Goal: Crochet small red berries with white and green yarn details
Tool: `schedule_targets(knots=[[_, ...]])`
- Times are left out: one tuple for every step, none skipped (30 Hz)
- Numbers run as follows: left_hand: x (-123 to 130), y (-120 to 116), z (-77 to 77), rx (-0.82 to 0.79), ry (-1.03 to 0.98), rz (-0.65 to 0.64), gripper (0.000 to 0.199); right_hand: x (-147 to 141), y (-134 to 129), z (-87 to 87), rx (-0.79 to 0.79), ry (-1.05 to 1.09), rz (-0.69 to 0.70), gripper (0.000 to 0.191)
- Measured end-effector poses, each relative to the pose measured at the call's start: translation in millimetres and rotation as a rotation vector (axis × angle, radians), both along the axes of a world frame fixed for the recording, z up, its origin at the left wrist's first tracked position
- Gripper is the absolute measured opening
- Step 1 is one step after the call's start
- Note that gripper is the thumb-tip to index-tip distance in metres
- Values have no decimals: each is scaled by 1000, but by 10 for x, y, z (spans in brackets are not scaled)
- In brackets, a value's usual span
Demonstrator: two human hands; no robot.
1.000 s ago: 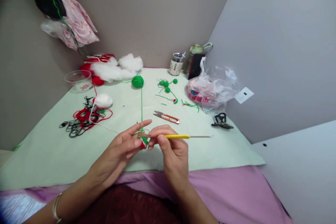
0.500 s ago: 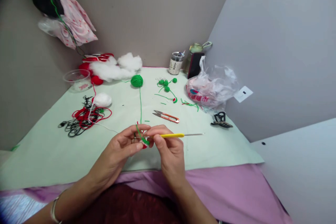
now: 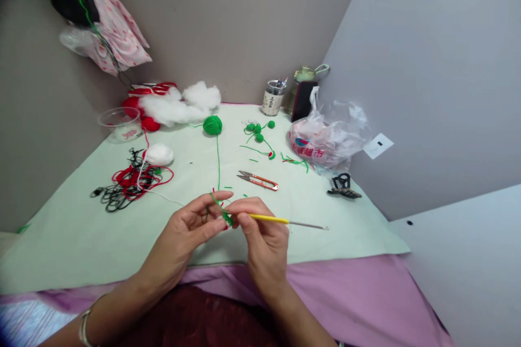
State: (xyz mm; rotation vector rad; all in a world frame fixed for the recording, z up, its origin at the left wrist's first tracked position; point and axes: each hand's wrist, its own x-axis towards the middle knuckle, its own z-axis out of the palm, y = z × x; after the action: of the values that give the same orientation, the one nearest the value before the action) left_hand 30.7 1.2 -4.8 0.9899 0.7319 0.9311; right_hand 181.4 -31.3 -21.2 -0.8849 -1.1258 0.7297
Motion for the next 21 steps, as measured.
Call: schedule_targets(knots=[[-8, -3, 10, 5, 4, 0, 31, 5, 1, -2, -14, 41, 1, 17], [-17, -8, 19, 7, 6, -1, 29, 10, 5, -1, -31, 88, 14, 17], [-26, -13, 28, 9, 8, 1, 29, 15, 13, 4, -48, 134, 36, 18], [-34, -19, 35, 12, 9, 2, 29, 18, 22, 12, -63, 176, 61, 19], [-41, -25, 39, 14, 11, 2, 29, 20, 31, 23, -76, 209, 80, 20], [-47, -30, 40, 16, 15, 1, 29, 22, 39, 34, -85, 232, 93, 21], [-50, -32, 38, 18, 21, 1, 29, 24, 43, 44, -89, 245, 100, 22], [-53, -33, 34, 21, 26, 2, 29, 27, 43, 50, -91, 246, 103, 23], [-55, -31, 28, 25, 32, 5, 29, 32, 37, 52, -91, 234, 101, 23], [-56, -28, 20, 31, 37, 9, 28, 37, 25, 52, -87, 207, 95, 23], [-59, -24, 10, 40, 42, 16, 28, 44, 9, 50, -79, 164, 82, 23], [-62, -20, 0, 52, 49, 23, 27, 51, -12, 49, -66, 103, 61, 23], [-66, -17, -10, 68, 59, 31, 27, 58, -34, 50, -48, 26, 35, 23], [-69, -15, -21, 89, 71, 42, 27, 64, -57, 55, -23, -61, 6, 23], [-70, -17, -31, 113, 87, 56, 28, 69, -78, 64, 16, -152, -23, 23], [-69, -22, -40, 138, 102, 72, 28, 73, -96, 74, 62, -242, -50, 23], [-65, -29, -47, 162, 117, 89, 28, 75, -111, 83, 115, -332, -73, 23], [-57, -39, -51, 177, 129, 107, 28, 75, -123, 88, 171, -422, -91, 24], [-46, -51, -52, 182, 132, 125, 28, 73, -132, 86, 226, -515, -110, 25], [-33, -61, -50, 169, 119, 140, 29, 70, -139, 76, 274, -612, -137, 26], [-19, -69, -45, 131, 88, 148, 32, 65, -144, 59, 311, -711, -173, 27]])
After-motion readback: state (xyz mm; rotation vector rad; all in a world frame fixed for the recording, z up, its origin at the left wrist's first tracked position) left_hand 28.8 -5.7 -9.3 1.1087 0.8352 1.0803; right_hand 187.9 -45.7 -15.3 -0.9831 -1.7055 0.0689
